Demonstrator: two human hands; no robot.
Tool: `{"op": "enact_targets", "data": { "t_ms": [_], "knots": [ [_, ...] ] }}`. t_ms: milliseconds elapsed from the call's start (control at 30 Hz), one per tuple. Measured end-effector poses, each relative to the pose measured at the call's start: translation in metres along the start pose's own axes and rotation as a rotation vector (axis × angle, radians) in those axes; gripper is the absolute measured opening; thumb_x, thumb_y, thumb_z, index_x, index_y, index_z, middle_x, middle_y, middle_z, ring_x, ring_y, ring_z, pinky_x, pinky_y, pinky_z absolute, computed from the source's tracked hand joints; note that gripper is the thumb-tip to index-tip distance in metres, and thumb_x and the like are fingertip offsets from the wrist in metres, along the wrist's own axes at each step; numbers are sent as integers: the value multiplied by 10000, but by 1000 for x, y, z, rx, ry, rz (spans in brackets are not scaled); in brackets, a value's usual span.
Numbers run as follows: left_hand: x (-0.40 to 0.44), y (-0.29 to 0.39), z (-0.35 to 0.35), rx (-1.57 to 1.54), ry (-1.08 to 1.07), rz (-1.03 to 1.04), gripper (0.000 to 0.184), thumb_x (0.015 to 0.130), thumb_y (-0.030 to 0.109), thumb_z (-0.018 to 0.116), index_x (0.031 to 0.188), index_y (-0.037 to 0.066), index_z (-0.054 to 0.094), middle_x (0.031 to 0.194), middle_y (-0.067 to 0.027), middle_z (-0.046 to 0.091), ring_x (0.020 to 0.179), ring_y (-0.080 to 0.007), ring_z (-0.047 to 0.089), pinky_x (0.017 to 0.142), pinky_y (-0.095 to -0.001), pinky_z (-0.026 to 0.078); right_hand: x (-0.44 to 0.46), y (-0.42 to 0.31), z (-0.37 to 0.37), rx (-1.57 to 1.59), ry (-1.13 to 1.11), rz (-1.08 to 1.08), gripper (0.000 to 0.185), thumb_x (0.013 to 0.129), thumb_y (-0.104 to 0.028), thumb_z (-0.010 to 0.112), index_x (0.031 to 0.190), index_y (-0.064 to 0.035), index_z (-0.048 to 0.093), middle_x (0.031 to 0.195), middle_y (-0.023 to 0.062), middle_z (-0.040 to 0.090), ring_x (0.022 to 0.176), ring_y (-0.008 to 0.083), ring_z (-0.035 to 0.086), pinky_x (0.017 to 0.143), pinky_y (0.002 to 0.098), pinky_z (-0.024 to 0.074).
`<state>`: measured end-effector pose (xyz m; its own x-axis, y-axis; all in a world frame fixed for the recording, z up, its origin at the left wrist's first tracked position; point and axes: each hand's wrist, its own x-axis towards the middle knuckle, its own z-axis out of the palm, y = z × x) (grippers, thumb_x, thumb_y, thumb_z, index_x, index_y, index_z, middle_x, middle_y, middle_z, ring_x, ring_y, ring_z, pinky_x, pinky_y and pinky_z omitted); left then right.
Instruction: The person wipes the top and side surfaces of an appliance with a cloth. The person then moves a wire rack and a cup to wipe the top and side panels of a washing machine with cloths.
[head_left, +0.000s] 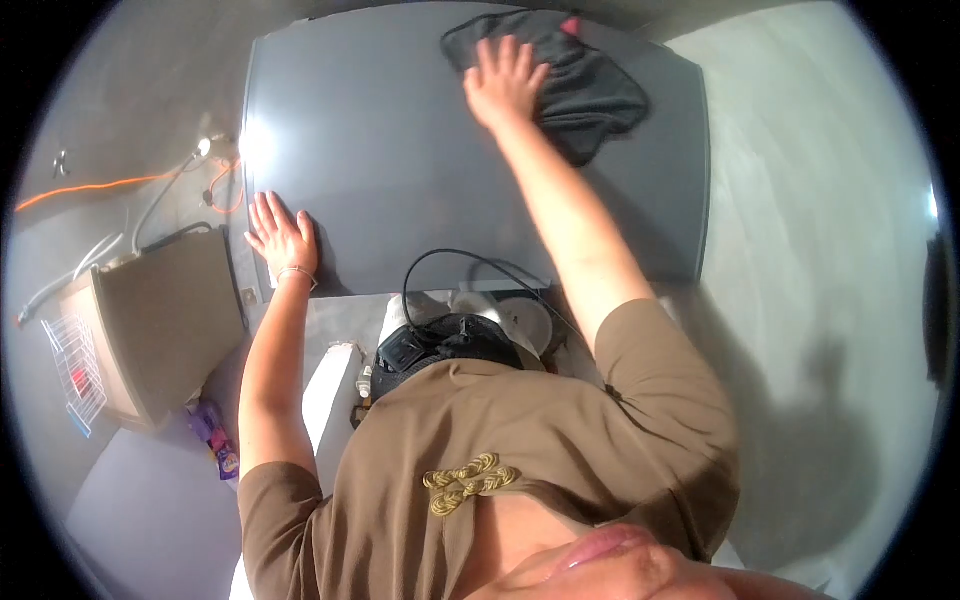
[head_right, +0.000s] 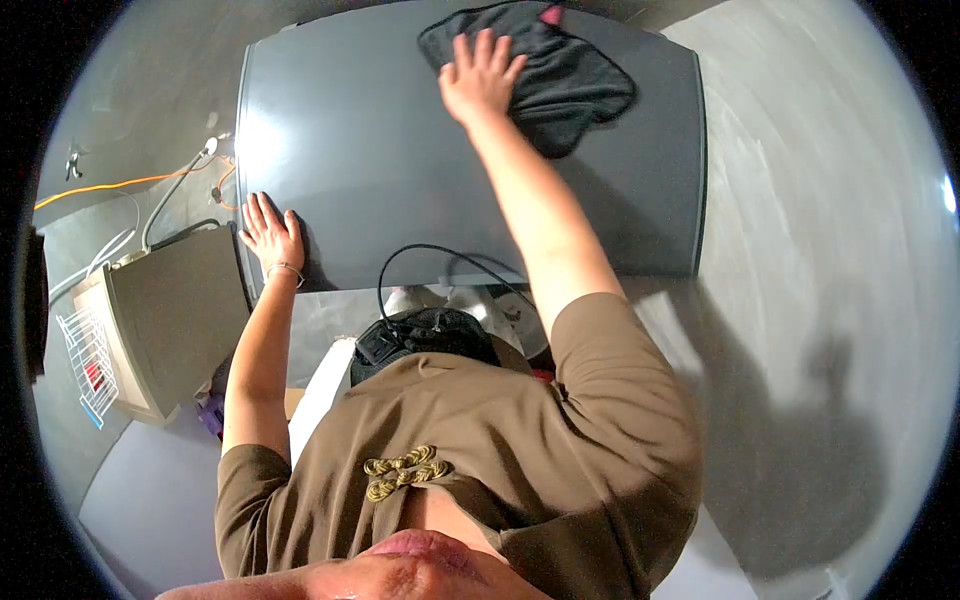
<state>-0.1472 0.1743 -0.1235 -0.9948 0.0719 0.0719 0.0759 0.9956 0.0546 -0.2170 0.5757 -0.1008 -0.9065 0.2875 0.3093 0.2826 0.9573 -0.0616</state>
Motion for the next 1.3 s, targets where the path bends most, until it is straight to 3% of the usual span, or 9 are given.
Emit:
{"op": "enact_targets", "data": {
  "t_ms": [300, 433, 567, 600, 733, 867, 1067, 1167, 1300],
  "knots": [
    [-3, -5, 8, -27, 50, 4, 667, 948, 420, 395, 1505, 82, 248, 1585, -90, 191, 1476, -262, 112, 1148, -581, 109, -148, -84, -55, 243, -166, -296, 546, 930, -403, 445, 1451, -247, 407, 1574, 102, 224, 1459, 342, 140, 1155, 593, 61],
    [-3, -11, 13, -19, 62, 30, 659, 956, 426, 386, 1504, 85, 252, 1580, -93, 204, 1472, -264, 127, 1152, -571, 106, -206, -69, -79, 327, -185, -443, 560, 884, -362, 541, 1427, -262, 445, 1564, 86, 245, 1443, 325, 195, 1148, 582, 145],
    [-3, -8, 11, -40, 62, 28, 659, 965, 431, 371, 1513, 96, 226, 1585, -95, 188, 1476, -250, 117, 1157, -560, 96, -224, -17, -92, 371, -237, -499, 590, 855, -325, 569, 1429, -289, 437, 1549, 55, 298, 1424, 274, 275, 1148, 522, 235],
    [-4, -7, 9, -48, 53, 22, 661, 965, 433, 369, 1515, 100, 219, 1587, -95, 182, 1477, -245, 113, 1157, -560, 95, -227, 0, -96, 335, -243, -488, 571, 871, -329, 547, 1429, -283, 435, 1548, 52, 299, 1424, 277, 274, 1158, 515, 217],
    [-3, -8, 11, -50, 48, 20, 660, 965, 432, 363, 1515, 100, 217, 1588, -94, 177, 1478, -241, 108, 1157, -558, 97, -229, 74, -117, 150, -345, -301, 524, 932, -362, 438, 1448, -287, 400, 1538, 77, 319, 1428, 283, 267, 1168, 495, 187],
    [-5, -6, 8, -45, 35, 19, 659, 965, 438, 359, 1512, 95, 226, 1587, -94, 180, 1475, -244, 118, 1151, -568, 114, -229, 162, -128, 1, -206, -118, 518, 937, -340, 425, 1448, -259, 402, 1523, 97, 345, 1419, 311, 280, 1157, 506, 201],
    [-5, -6, 8, -31, 43, 24, 664, 965, 445, 360, 1511, 92, 229, 1587, -96, 180, 1475, -254, 119, 1148, -575, 122, -231, 297, -130, -106, -82, 253, 534, 962, -331, 384, 1487, -255, 333, 1569, 75, 254, 1444, 297, 221, 1158, 512, 189],
    [-3, -4, 10, -24, 39, 22, 669, 963, 445, 365, 1511, 88, 226, 1586, -99, 181, 1474, -259, 120, 1147, -578, 125, -226, 319, -121, -88, -34, 355, 538, 973, -372, 334, 1498, -254, 314, 1576, 60, 241, 1447, 290, 211, 1161, 498, 183],
    [-3, 1, 17, -9, 61, 17, 667, 971, 476, 331, 1519, 114, 215, 1595, -97, 160, 1479, -261, 106, 1144, -579, 128, -219, 287, -107, -156, -25, 604, 568, 968, -385, 319, 1505, -197, 305, 1577, 96, 232, 1455, 317, 181, 1158, 523, 160]
  ]
}}
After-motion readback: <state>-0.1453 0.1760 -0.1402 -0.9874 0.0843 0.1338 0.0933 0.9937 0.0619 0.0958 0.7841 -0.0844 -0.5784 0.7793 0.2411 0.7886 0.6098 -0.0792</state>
